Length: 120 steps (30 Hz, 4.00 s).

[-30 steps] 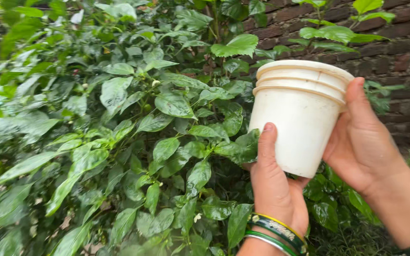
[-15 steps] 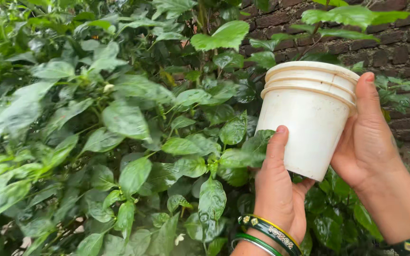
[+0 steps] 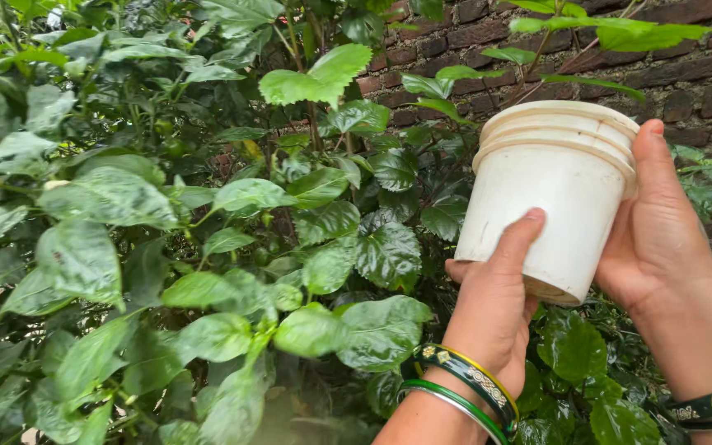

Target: The person dips a bucket into a larger container of water and pours it onto several green plants and bushes in an outdoor area.

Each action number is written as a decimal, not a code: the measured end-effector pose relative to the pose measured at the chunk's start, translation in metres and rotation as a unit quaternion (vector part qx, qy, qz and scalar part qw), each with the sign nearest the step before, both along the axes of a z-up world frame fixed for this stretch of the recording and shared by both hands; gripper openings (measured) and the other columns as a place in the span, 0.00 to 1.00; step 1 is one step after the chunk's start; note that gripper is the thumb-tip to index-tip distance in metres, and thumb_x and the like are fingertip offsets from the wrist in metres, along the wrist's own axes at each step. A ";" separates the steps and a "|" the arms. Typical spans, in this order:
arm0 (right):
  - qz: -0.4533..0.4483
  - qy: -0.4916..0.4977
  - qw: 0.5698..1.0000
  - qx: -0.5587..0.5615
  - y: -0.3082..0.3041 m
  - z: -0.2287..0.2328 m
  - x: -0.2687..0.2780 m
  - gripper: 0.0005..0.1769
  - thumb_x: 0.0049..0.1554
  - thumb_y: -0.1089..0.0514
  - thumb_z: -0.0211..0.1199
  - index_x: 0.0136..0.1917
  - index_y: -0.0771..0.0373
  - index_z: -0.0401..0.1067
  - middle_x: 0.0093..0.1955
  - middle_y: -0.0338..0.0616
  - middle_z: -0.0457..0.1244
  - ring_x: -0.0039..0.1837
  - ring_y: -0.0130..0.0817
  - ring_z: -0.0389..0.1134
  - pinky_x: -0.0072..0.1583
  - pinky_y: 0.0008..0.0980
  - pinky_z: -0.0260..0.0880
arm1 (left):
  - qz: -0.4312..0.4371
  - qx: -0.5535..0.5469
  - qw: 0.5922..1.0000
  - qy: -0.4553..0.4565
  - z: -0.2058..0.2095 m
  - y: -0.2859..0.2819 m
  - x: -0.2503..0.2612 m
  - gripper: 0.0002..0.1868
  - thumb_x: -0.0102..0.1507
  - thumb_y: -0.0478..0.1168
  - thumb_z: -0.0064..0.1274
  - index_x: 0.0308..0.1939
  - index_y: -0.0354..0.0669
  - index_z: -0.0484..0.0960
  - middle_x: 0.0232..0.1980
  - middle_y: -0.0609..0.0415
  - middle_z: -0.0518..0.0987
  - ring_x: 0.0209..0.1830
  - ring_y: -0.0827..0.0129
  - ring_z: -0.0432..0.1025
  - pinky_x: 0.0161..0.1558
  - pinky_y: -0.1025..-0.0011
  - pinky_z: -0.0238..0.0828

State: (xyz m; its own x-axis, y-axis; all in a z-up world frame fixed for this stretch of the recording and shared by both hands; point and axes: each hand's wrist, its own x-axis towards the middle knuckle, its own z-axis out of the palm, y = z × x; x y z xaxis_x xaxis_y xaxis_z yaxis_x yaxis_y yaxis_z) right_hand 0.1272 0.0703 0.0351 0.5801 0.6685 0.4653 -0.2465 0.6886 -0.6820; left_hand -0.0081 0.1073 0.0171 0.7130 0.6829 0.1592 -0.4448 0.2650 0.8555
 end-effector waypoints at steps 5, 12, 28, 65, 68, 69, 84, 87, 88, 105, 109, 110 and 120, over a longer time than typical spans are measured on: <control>-0.004 -0.058 0.997 0.045 0.000 -0.002 0.024 0.36 0.64 0.32 0.50 0.71 0.60 0.64 0.71 0.45 0.63 0.73 0.39 0.65 0.74 0.45 0.66 | 0.022 -0.100 0.995 -0.004 -0.006 0.000 0.020 0.43 0.51 0.62 0.56 0.67 0.55 0.62 0.65 0.60 0.73 0.63 0.68 0.66 0.63 0.60 0.57; 0.007 -0.033 0.995 0.098 0.007 -0.002 0.036 0.35 0.64 0.32 0.52 0.70 0.61 0.65 0.68 0.44 0.64 0.71 0.37 0.66 0.73 0.44 0.67 | 0.108 -0.064 0.992 0.024 0.004 -0.003 0.040 0.44 0.51 0.60 0.58 0.68 0.56 0.59 0.64 0.58 0.73 0.63 0.72 0.67 0.63 0.64 0.58; 0.011 0.062 0.997 0.048 0.008 -0.021 0.093 0.37 0.63 0.30 0.45 0.70 0.59 0.65 0.69 0.45 0.65 0.70 0.39 0.67 0.72 0.45 0.67 | 0.058 -0.048 0.992 0.100 -0.002 0.006 0.092 0.42 0.52 0.58 0.59 0.66 0.51 0.60 0.65 0.56 0.74 0.62 0.68 0.68 0.60 0.56 0.56; 0.017 -0.042 0.997 0.069 0.004 -0.028 0.065 0.35 0.67 0.33 0.46 0.72 0.61 0.63 0.72 0.45 0.63 0.74 0.37 0.64 0.76 0.43 0.64 | 0.111 -0.061 0.992 0.013 -0.017 -0.013 0.050 0.37 0.54 0.52 0.59 0.63 0.41 0.67 0.61 0.54 0.76 0.63 0.69 0.67 0.66 0.68 0.55; 0.002 -0.061 0.995 0.079 -0.006 -0.023 0.052 0.35 0.65 0.32 0.49 0.71 0.61 0.63 0.70 0.43 0.63 0.73 0.36 0.63 0.75 0.41 0.64 | 0.121 -0.053 0.991 0.004 -0.014 -0.020 0.042 0.36 0.53 0.52 0.60 0.61 0.42 0.68 0.60 0.53 0.77 0.60 0.69 0.68 0.63 0.66 0.59; -0.002 -0.067 0.994 0.084 -0.008 -0.021 0.050 0.36 0.64 0.32 0.51 0.71 0.61 0.63 0.70 0.43 0.62 0.72 0.36 0.63 0.74 0.41 0.63 | 0.124 -0.046 0.991 0.002 -0.013 -0.023 0.040 0.35 0.53 0.53 0.60 0.60 0.43 0.69 0.59 0.53 0.77 0.60 0.69 0.69 0.62 0.66 0.60; 0.041 -0.008 0.994 0.100 -0.007 -0.025 0.018 0.45 0.54 0.29 0.66 0.73 0.58 0.60 0.71 0.43 0.62 0.74 0.39 0.63 0.76 0.46 0.64 | 0.174 0.088 0.981 0.011 -0.022 -0.020 0.032 0.53 0.51 0.47 0.68 0.70 0.44 0.48 0.65 0.49 0.73 0.65 0.65 0.68 0.68 0.65 0.59; 0.067 -0.004 0.994 0.091 -0.005 -0.027 0.013 0.49 0.52 0.29 0.67 0.74 0.59 0.59 0.73 0.44 0.61 0.75 0.39 0.63 0.76 0.46 0.64 | 0.157 0.019 0.987 0.037 -0.024 -0.004 0.031 0.52 0.52 0.51 0.71 0.71 0.54 0.52 0.67 0.53 0.73 0.63 0.58 0.70 0.52 0.46 0.69; 0.079 0.003 0.993 0.089 -0.005 -0.027 0.013 0.49 0.52 0.29 0.67 0.75 0.59 0.58 0.74 0.44 0.60 0.76 0.39 0.62 0.76 0.46 0.64 | 0.170 0.028 0.985 0.029 -0.024 -0.001 0.032 0.51 0.50 0.50 0.71 0.68 0.53 0.53 0.66 0.53 0.73 0.62 0.59 0.71 0.51 0.48 0.71; 0.157 0.101 0.982 -0.012 0.017 -0.046 0.047 0.46 0.51 0.38 0.69 0.76 0.56 0.59 0.72 0.42 0.61 0.74 0.38 0.63 0.72 0.46 0.64 | 0.186 0.068 0.974 0.106 -0.013 0.046 0.037 0.53 0.42 0.54 0.71 0.66 0.51 0.62 0.62 0.51 0.75 0.58 0.57 0.74 0.46 0.44 0.74; 0.149 0.095 0.984 -0.004 0.015 -0.045 0.052 0.45 0.50 0.39 0.69 0.76 0.56 0.60 0.72 0.40 0.62 0.73 0.37 0.63 0.72 0.45 0.64 | 0.183 0.066 0.975 0.104 -0.014 0.043 0.042 0.52 0.42 0.54 0.71 0.67 0.51 0.62 0.62 0.51 0.76 0.57 0.56 0.74 0.46 0.45 0.73; 0.147 0.094 0.985 -0.002 0.014 -0.045 0.053 0.45 0.51 0.39 0.69 0.75 0.56 0.60 0.72 0.40 0.62 0.74 0.37 0.63 0.72 0.44 0.64 | 0.182 0.067 0.976 0.100 -0.013 0.042 0.044 0.52 0.42 0.53 0.71 0.67 0.52 0.62 0.62 0.51 0.76 0.57 0.56 0.74 0.46 0.45 0.73; 0.129 0.107 0.986 0.001 0.012 -0.045 0.075 0.44 0.51 0.39 0.68 0.75 0.55 0.59 0.71 0.40 0.61 0.73 0.36 0.64 0.72 0.46 0.65 | 0.170 0.089 0.976 0.106 -0.007 0.040 0.066 0.51 0.43 0.52 0.71 0.67 0.52 0.62 0.62 0.52 0.75 0.58 0.56 0.74 0.45 0.45 0.73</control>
State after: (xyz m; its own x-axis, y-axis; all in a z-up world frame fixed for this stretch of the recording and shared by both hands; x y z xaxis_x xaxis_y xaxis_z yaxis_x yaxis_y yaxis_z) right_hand 0.2018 0.0825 -0.0098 0.4762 0.8060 0.3514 -0.5521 0.5852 -0.5939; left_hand 0.0584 0.1473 0.0097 0.4805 0.8605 0.1692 -0.2888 -0.0269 0.9570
